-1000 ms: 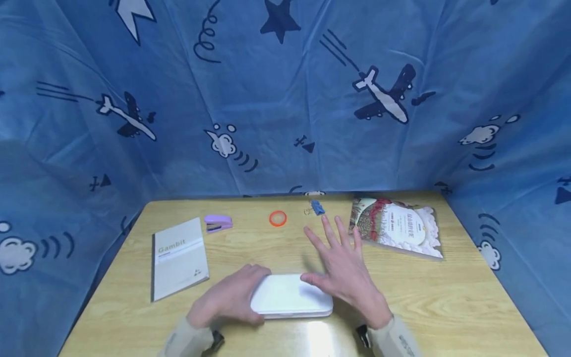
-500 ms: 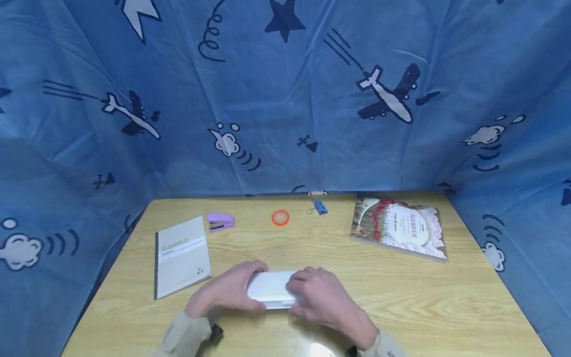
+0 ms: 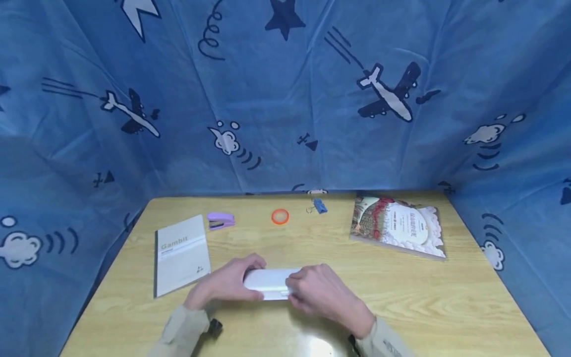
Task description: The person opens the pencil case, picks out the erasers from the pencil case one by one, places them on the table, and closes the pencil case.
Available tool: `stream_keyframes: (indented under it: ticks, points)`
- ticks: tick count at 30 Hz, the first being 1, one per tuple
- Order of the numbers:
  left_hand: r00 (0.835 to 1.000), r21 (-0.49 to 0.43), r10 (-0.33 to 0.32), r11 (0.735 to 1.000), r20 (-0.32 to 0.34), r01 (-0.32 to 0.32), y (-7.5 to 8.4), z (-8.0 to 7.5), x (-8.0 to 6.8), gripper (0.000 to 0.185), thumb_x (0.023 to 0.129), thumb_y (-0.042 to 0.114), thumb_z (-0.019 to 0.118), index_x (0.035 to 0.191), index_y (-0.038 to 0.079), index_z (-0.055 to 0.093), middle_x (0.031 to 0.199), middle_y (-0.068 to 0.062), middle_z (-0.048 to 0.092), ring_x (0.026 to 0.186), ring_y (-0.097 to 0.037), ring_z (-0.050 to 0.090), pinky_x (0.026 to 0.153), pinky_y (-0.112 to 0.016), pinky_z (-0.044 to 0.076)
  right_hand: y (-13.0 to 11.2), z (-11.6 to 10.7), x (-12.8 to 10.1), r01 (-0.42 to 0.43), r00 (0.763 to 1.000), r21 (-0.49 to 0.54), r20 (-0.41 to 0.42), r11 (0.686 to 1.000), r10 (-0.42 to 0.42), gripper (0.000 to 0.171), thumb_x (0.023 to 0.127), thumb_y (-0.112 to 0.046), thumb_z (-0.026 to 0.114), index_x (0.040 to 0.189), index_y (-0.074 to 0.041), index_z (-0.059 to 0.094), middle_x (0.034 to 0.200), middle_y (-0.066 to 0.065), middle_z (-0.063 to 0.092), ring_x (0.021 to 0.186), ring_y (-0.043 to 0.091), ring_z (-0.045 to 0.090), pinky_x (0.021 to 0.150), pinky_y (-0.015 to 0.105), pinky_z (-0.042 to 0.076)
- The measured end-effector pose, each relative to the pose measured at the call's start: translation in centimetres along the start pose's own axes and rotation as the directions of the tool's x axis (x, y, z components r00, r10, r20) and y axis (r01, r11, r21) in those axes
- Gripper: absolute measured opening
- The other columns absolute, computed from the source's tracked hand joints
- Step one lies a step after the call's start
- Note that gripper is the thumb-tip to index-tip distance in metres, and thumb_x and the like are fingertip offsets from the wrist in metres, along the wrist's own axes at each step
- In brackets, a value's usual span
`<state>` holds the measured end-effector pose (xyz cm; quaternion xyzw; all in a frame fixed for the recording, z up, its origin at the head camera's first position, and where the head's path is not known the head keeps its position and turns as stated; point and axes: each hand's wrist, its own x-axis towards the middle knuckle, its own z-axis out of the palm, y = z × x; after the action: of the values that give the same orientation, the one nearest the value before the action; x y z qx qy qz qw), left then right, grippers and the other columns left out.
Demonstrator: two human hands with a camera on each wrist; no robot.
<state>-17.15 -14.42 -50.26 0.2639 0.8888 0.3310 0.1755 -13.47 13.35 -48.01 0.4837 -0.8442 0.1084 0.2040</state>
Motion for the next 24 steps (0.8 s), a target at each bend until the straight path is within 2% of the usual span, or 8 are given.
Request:
stream_keyframes:
  ticks: [7, 14, 20, 24]
  points:
    - [1.0, -0.014, -0.006, 1.0, 0.01, 0.006, -0.1, -0.2, 0.1, 0.075, 0.074, 0.05, 0.083, 0.134, 0.016, 0.055, 0.126, -0.002, 0.07, 0.108, -0.011, 0.064, 0.094, -0.027, 0.052, 0.7, -0.1, 0.6, 0.108, 0.993, 0.015, -0.044, 0.994, -0.107, 0.027, 0.073, -0.014, 0.079, 0.071, -0.022, 0.054, 0.062, -0.016, 0.059, 0.053, -0.009, 0.032, 0.048, 0.0, 0.02]
    - [1.0, -0.022, -0.022, 1.0, 0.007, 0.022, 0.0, -0.3, 0.0, 0.074, 0.073, 0.049, 0.083, 0.133, 0.017, 0.055, 0.125, -0.001, 0.071, 0.108, -0.013, 0.064, 0.094, -0.028, 0.051, 1.1, 0.0, 0.8, 0.183, 0.982, -0.015, -0.054, 0.983, -0.183, 0.022, 0.072, -0.011, 0.078, 0.074, -0.02, 0.058, 0.061, -0.016, 0.061, 0.05, -0.008, 0.033, 0.048, 0.0, 0.019]
    - [1.0, -0.031, -0.022, 0.999, 0.003, 0.022, 0.2, -0.4, -0.1, 0.074, 0.071, 0.047, 0.084, 0.132, 0.017, 0.055, 0.123, -0.001, 0.071, 0.104, -0.012, 0.064, 0.089, -0.026, 0.051, 1.4, 0.0, 0.8, 0.22, 0.973, -0.053, -0.053, 0.974, -0.223, 0.02, 0.075, -0.013, 0.078, 0.077, -0.019, 0.059, 0.064, -0.015, 0.064, 0.051, -0.005, 0.047, 0.045, 0.004, 0.031]
    - [1.0, -0.019, -0.013, 1.0, 0.003, 0.013, 0.1, -0.4, -0.2, 0.074, 0.071, 0.048, 0.084, 0.132, 0.018, 0.055, 0.122, -0.001, 0.072, 0.103, -0.011, 0.064, 0.087, -0.024, 0.051, 1.7, -0.2, 0.7, 0.236, 0.971, -0.029, -0.022, 0.971, -0.237, 0.014, 0.08, -0.017, 0.08, 0.086, -0.017, 0.068, 0.075, -0.011, 0.073, 0.059, -0.002, 0.062, 0.05, 0.007, 0.045]
